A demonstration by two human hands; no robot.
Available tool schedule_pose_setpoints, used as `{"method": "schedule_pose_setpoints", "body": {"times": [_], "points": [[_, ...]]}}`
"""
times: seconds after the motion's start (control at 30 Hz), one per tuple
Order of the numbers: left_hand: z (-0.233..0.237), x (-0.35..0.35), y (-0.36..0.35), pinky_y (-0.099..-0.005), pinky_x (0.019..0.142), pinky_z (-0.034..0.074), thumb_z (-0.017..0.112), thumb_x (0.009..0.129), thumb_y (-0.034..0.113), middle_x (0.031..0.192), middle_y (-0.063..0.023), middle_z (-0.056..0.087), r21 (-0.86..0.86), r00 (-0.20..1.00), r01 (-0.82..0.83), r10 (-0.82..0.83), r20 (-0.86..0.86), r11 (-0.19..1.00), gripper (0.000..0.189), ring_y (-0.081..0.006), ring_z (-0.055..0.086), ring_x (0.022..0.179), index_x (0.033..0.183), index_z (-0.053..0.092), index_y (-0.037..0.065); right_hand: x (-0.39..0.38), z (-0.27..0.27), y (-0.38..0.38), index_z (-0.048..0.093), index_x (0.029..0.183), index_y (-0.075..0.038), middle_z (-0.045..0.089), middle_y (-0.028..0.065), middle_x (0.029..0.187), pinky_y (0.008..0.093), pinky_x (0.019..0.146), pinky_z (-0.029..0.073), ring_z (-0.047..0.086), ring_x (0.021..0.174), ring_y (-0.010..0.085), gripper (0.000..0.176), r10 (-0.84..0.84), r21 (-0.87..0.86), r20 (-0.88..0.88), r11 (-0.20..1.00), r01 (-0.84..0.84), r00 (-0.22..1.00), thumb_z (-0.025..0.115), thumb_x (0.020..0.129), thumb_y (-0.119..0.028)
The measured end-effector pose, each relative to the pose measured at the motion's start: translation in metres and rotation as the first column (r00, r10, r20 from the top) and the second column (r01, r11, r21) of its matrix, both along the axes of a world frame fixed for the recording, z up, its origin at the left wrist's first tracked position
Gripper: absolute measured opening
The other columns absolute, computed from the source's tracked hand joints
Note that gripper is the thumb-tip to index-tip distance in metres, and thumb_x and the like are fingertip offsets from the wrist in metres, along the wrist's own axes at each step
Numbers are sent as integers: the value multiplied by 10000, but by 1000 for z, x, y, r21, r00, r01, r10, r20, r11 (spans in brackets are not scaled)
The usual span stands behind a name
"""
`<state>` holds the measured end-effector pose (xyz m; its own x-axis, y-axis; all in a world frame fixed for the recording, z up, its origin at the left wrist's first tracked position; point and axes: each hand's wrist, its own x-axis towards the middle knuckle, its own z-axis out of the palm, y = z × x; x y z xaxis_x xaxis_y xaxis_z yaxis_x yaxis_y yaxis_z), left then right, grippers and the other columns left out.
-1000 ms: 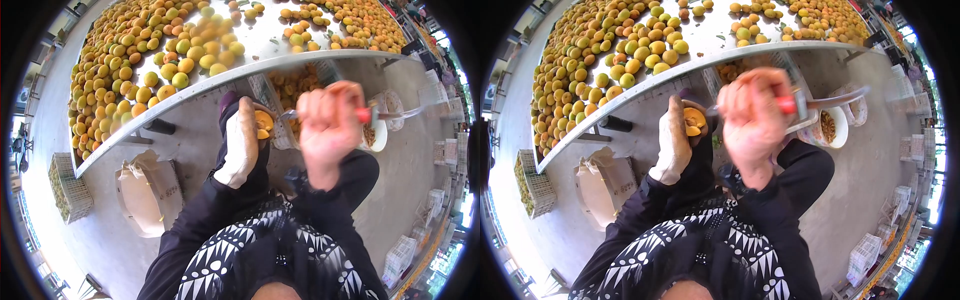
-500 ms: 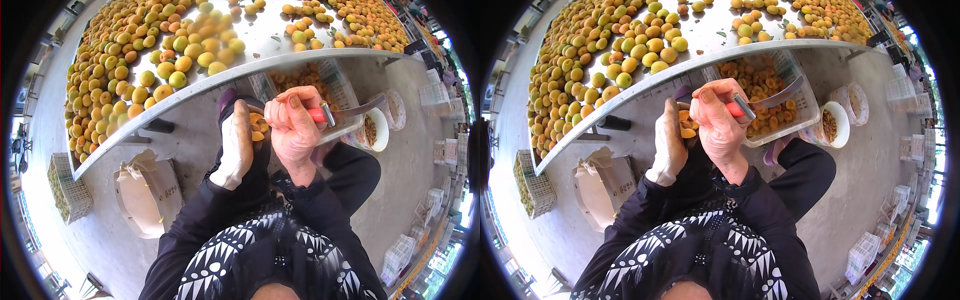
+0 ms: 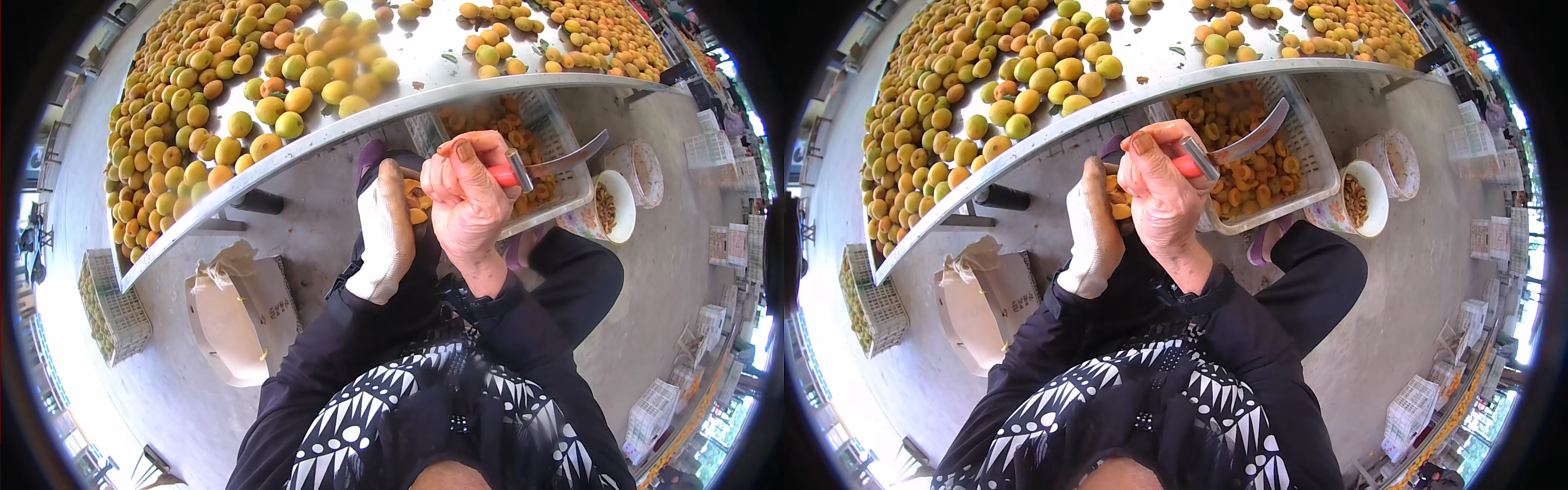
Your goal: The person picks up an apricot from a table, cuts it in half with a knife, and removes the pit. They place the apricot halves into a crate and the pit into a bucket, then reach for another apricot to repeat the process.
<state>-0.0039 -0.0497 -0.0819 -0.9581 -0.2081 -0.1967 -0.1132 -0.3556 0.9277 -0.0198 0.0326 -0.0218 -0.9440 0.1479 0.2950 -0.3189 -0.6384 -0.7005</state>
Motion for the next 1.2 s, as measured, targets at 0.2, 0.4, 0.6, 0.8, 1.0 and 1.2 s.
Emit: {"method": "schedule_pose_setpoints", "body": {"times": [0.2,0.4,0.6,0.8,1.0,1.2], "points": [[9,1,-2,-208,439,372,444,987,505,701,-22,574,18,1000,7,-7,8,1000,517,-80,491,519,909,606,20,-7,-2,7,556,885,-22,267,-55,517,266,450,234,223,416,65,171,57,-121,74,992,-47,996,529,983,-161],[11,1,-6,-219,451,387,463,974,497,696,-24,550,-41,996,45,-42,74,998,510,-82,488,529,888,600,13,-18,-10,12,541,839,-31,292,-47,515,267,426,247,251,402,71,179,198,-273,139,949,-154,970,571,966,-153],[11,0,-13,-232,516,445,477,969,481,736,-30,565,-67,991,135,-134,17,989,499,-84,512,586,908,603,2,-19,-10,14,570,750,-88,205,-77,509,256,451,196,193,412,62,231,300,-323,310,926,-197,902,558,954,-196],[9,0,-18,-224,539,459,478,973,502,768,-35,584,-3,981,192,-192,-25,981,518,-83,552,630,928,595,-1,-24,-25,16,555,778,-74,218,-77,507,254,456,200,182,418,67,246,371,-411,240,876,-253,897,565,964,-235],[19,3,-24,-215,482,435,466,973,526,738,-41,578,-20,967,251,-249,60,968,531,-95,548,564,926,587,12,-26,-31,15,515,713,-108,192,-79,502,259,464,193,171,420,74,281,442,-565,238,787,-246,865,573,958,-233],[22,1,-23,-202,435,371,450,975,538,696,-33,557,39,975,221,-221,-8,974,533,-102,528,529,914,584,26,-38,-43,23,570,736,-83,208,-75,492,251,454,204,187,418,79,270,562,-698,194,655,-289,804,585,952,-244]]}}
